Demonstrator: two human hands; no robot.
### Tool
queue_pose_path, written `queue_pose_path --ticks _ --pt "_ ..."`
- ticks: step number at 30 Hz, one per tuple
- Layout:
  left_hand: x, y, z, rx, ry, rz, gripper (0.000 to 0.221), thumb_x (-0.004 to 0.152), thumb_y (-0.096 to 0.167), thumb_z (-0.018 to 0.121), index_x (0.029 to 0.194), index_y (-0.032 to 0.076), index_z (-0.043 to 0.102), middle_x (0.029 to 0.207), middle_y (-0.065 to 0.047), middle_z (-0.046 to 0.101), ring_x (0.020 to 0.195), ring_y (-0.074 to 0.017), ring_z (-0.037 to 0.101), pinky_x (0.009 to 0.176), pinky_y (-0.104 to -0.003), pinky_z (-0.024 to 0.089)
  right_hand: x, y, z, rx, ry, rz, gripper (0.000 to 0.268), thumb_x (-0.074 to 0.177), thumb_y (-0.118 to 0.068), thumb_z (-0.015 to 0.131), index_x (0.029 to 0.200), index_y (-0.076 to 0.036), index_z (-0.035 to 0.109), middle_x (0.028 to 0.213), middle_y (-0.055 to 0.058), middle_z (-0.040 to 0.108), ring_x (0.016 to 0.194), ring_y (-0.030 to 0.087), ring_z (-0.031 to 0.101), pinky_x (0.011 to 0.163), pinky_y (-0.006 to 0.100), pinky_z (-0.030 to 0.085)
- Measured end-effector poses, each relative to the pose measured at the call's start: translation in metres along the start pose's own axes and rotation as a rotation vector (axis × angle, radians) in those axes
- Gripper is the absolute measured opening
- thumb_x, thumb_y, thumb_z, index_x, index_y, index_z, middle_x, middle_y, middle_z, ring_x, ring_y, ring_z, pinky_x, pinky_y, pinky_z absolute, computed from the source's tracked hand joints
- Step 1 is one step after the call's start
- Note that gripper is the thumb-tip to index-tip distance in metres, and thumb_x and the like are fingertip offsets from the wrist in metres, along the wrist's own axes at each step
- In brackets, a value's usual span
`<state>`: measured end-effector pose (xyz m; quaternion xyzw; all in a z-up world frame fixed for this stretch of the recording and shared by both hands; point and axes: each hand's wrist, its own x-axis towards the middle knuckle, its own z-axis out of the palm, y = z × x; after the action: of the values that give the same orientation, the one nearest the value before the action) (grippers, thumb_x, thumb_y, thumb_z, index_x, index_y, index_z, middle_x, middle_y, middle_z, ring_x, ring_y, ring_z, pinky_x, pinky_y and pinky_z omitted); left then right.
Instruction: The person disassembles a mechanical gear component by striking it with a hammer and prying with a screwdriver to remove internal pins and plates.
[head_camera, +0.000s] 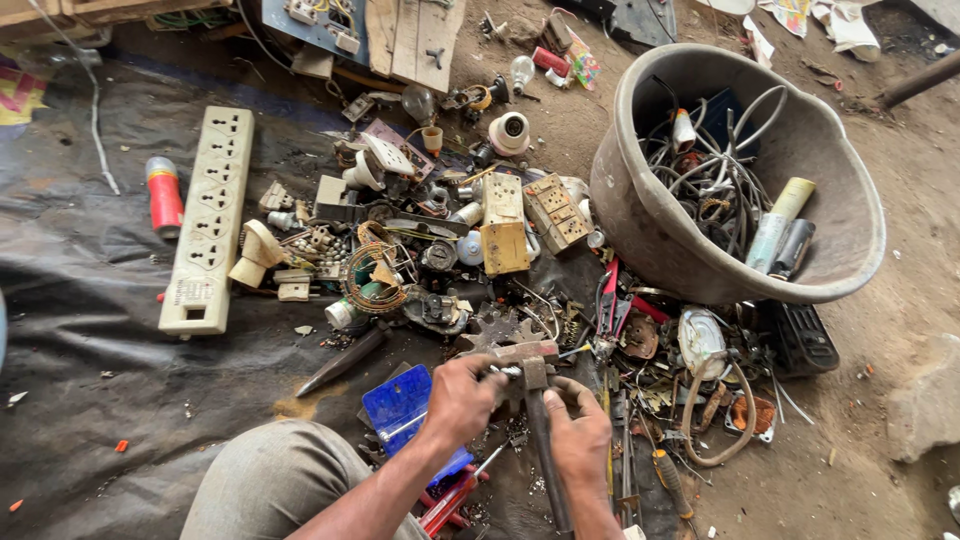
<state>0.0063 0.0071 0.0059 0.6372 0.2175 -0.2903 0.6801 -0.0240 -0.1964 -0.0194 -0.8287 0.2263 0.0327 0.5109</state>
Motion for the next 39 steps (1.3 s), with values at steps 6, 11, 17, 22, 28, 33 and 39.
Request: queue_pose_path --ticks 6,11,17,22,28,33,39 --pt "0.045 -0.035 -0.005 0.169 0.39 0.07 0.02 0.088 0.019 0.074 0.104 0.009 0.08 0.086 -0.018 0.078 0.078 -0.025 0.075 0.076 -0.038 0.057 0.005 0.026 0.002 -0.637 -0.201 0.051 0.06 0.087 -0.031 0.082 0.13 -0.001 0.054 0.093 0.014 0.067 0.073 0.024 0.066 0.065 0.037 0.049" --pt "0.053 -0.044 -0.004 0.154 0.379 0.006 0.019 0.089 0.019 0.074 0.105 0.011 0.08 0.083 -0.018 0.078 0.073 -0.0241 0.075 0.072 -0.039 0.058 -0.013 -0.006 0.015 -0.394 -0.122 0.323 0.041 0.096 -0.034 0.068 0.127 -0.008 0.059 0.074 0.009 0.063 0.054 0.016 0.06 0.049 0.035 0.049" --pt "0.038 -0.029 -0.005 0.091 0.353 -0.01 0.017 0.091 0.013 0.07 0.105 0.009 0.078 0.081 -0.015 0.078 0.065 -0.0222 0.075 0.063 -0.039 0.059 -0.052 -0.029 0.019 -0.256 0.021 -0.123 0.048 0.089 -0.034 0.066 0.129 -0.007 0.06 0.081 0.007 0.069 0.054 0.018 0.06 0.044 0.034 0.052" --pt "0.043 -0.034 -0.002 0.058 0.333 0.015 0.016 0.092 0.013 0.069 0.105 0.007 0.074 0.08 -0.014 0.077 0.061 -0.0228 0.074 0.056 -0.038 0.059 -0.034 -0.028 0.014 -0.357 -0.142 -0.304 0.048 0.094 -0.034 0.065 0.125 -0.001 0.052 0.087 0.01 0.07 0.068 0.019 0.071 0.06 0.032 0.062" --pt "0.053 -0.044 -0.001 0.139 0.375 0.094 0.014 0.091 0.01 0.07 0.098 -0.002 0.071 0.077 -0.023 0.073 0.066 -0.0314 0.072 0.06 -0.046 0.056 -0.042 -0.034 0.02 -0.51 -0.153 -0.132 0.061 0.088 -0.032 0.071 0.141 -0.009 0.054 0.09 0.016 0.077 0.068 0.024 0.07 0.067 0.04 0.058" --pt "0.045 -0.036 -0.004 0.207 0.387 0.065 0.015 0.089 0.015 0.074 0.097 0.003 0.074 0.083 -0.021 0.073 0.076 -0.0355 0.071 0.072 -0.05 0.054 -0.043 -0.022 0.013 -0.26 0.023 -0.308 0.057 0.089 -0.033 0.069 0.141 -0.012 0.055 0.082 0.014 0.076 0.058 0.024 0.07 0.054 0.039 0.059" --pt "0.037 -0.027 -0.006 0.11 0.323 -0.052 0.016 0.093 0.016 0.068 0.105 0.007 0.073 0.084 -0.021 0.075 0.075 -0.0322 0.077 0.071 -0.046 0.058 -0.036 -0.024 0.022 -0.652 -0.071 -0.48 0.06 0.098 -0.035 0.067 0.149 -0.007 0.053 0.094 0.021 0.076 0.083 0.031 0.071 0.072 0.044 0.058"
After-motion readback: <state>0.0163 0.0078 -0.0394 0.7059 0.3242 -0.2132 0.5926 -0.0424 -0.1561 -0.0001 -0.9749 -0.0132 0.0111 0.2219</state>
